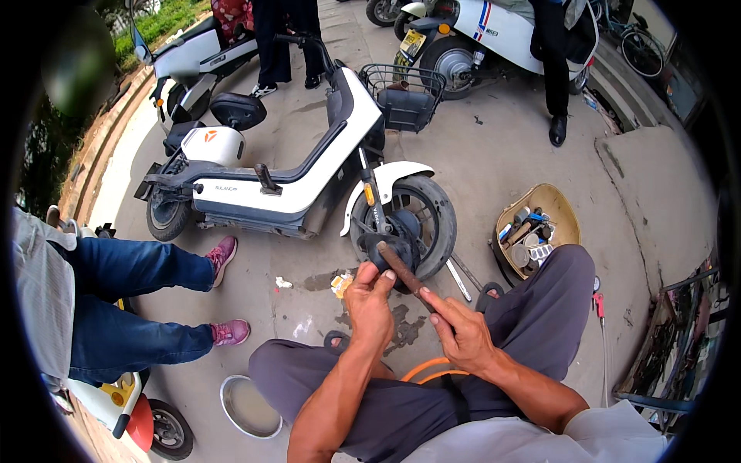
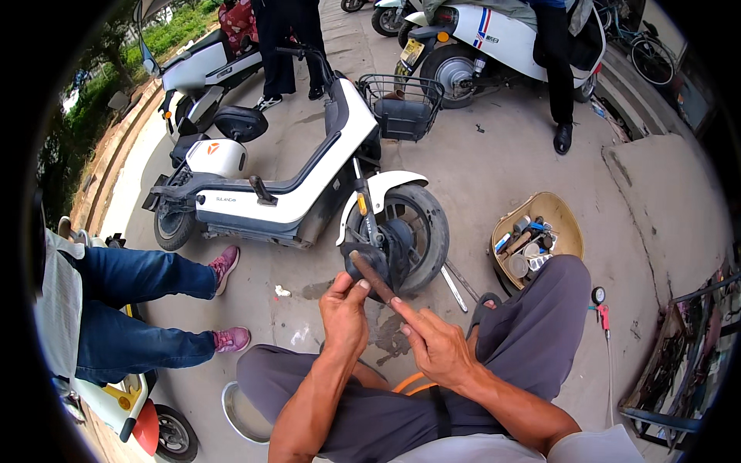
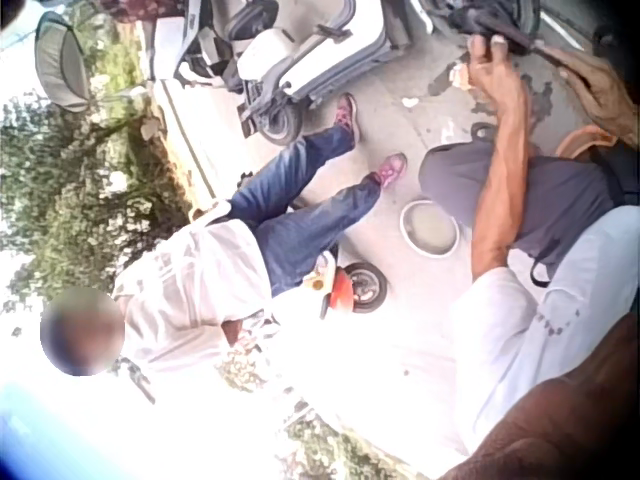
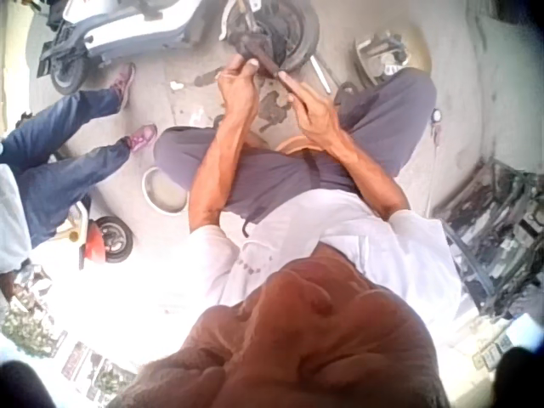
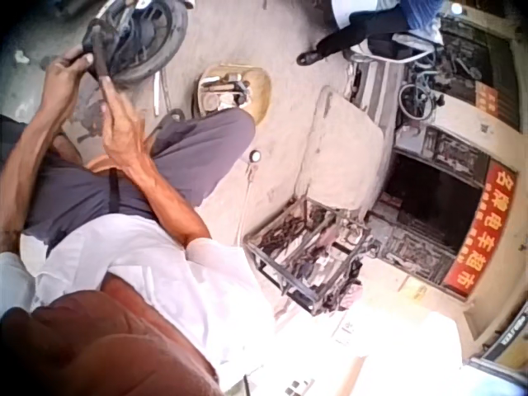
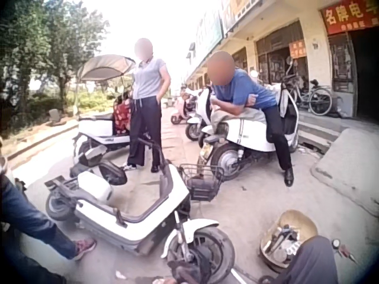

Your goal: The person sits on a small stool and uses a metal rod to repeatedly scrape and clean the surface of a black scooter tire. They rotate the tire to access different areas while another person stands nearby. The person continues this scraping action throughout the clip.

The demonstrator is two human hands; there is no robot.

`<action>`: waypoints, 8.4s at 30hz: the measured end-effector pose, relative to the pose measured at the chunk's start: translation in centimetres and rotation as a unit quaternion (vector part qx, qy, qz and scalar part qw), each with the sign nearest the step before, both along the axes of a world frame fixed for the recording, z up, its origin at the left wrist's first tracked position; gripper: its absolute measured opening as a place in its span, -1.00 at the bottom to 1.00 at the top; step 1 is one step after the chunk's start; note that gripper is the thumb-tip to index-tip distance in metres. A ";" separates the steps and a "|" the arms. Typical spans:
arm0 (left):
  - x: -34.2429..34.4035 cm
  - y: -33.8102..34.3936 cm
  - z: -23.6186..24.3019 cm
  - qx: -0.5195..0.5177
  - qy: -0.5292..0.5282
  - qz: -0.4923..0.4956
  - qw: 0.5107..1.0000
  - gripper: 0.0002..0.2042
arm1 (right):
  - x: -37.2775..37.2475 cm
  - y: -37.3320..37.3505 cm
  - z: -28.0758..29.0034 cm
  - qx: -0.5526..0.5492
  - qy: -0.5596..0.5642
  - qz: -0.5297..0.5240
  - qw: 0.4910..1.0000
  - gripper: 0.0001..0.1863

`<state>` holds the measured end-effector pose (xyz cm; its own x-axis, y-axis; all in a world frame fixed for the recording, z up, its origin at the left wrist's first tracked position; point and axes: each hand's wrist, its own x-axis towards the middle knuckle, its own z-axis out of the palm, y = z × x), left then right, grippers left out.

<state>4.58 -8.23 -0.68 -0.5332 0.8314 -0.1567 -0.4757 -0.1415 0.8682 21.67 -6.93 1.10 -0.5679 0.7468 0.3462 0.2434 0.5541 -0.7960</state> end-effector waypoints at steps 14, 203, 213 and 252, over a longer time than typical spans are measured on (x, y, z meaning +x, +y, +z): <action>0.1 0.1 -1.4 0.016 -0.005 -0.025 1.000 -0.76 | -0.4 -0.2 -0.9 0.014 -0.055 -0.019 0.998 -0.42; 0.9 0.2 -0.7 0.003 -0.049 -0.030 0.998 -0.86 | -6.2 9.9 -2.7 -0.362 0.102 -0.008 0.927 -0.60; 0.7 1.9 -0.7 -0.012 -0.148 0.035 0.988 -0.80 | -7.3 9.0 -5.2 -0.395 0.200 -0.019 0.896 -0.65; 2.7 -0.9 -3.0 -0.111 0.133 0.101 0.980 -0.49 | -7.7 11.7 -8.1 -0.521 0.224 0.101 0.817 -0.62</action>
